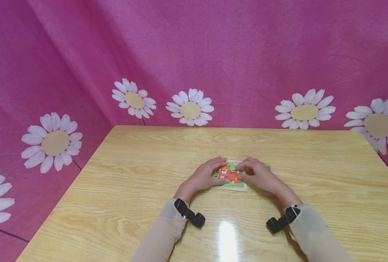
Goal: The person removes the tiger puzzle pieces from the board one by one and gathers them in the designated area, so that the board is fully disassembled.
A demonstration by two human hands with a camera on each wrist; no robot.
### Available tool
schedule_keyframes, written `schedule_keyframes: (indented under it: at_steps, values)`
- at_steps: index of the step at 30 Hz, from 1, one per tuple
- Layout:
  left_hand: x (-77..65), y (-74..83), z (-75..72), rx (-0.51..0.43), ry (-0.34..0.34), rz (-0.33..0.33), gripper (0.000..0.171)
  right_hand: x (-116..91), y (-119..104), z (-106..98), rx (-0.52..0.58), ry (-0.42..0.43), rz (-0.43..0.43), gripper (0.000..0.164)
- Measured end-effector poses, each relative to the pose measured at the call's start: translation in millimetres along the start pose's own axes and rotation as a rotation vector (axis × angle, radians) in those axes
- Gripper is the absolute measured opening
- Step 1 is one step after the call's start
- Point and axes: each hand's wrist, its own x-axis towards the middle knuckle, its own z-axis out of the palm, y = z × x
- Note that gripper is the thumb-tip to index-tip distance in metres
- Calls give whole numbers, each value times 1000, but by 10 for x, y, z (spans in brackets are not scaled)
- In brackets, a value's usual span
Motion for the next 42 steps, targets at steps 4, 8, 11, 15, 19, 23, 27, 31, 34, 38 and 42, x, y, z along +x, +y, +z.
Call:
schedule_keyframes:
  at_steps: [4,8,11,15,19,23,27,31,34,38,42]
  values:
    - [6,6,-16,7,-2,5,68,8,-36,-11,13,-27,2,23]
    - [7,9,-32,19,-4,1,68,33,-82,-27,34,-58,11,22]
    - [9,7,-30,16,-2,-5,68,51,-112,-37,44,-82,-2,21]
    - [13,8,-19,5,3,-9,68,55,-122,-28,33,-85,-32,19]
    - [9,17,-14,-4,4,-16,69,34,-115,-2,6,-48,-66,17]
    - [6,26,-7,-3,-3,-26,69,2,-105,34,-18,4,-98,18]
    - [2,31,0,7,-3,-25,69,-32,-92,87,-39,58,-124,21]
    - [0,33,2,10,1,-21,69,-64,-72,137,-72,121,-154,23]
    - [-2,37,-3,11,2,-20,69,-80,-62,156,-89,160,-187,25]
    - [-4,36,-11,10,-4,-15,69,-86,-62,158,-95,195,-209,28]
    - [-3,31,-17,12,-10,-12,69,-82,-78,148,-90,210,-206,29]
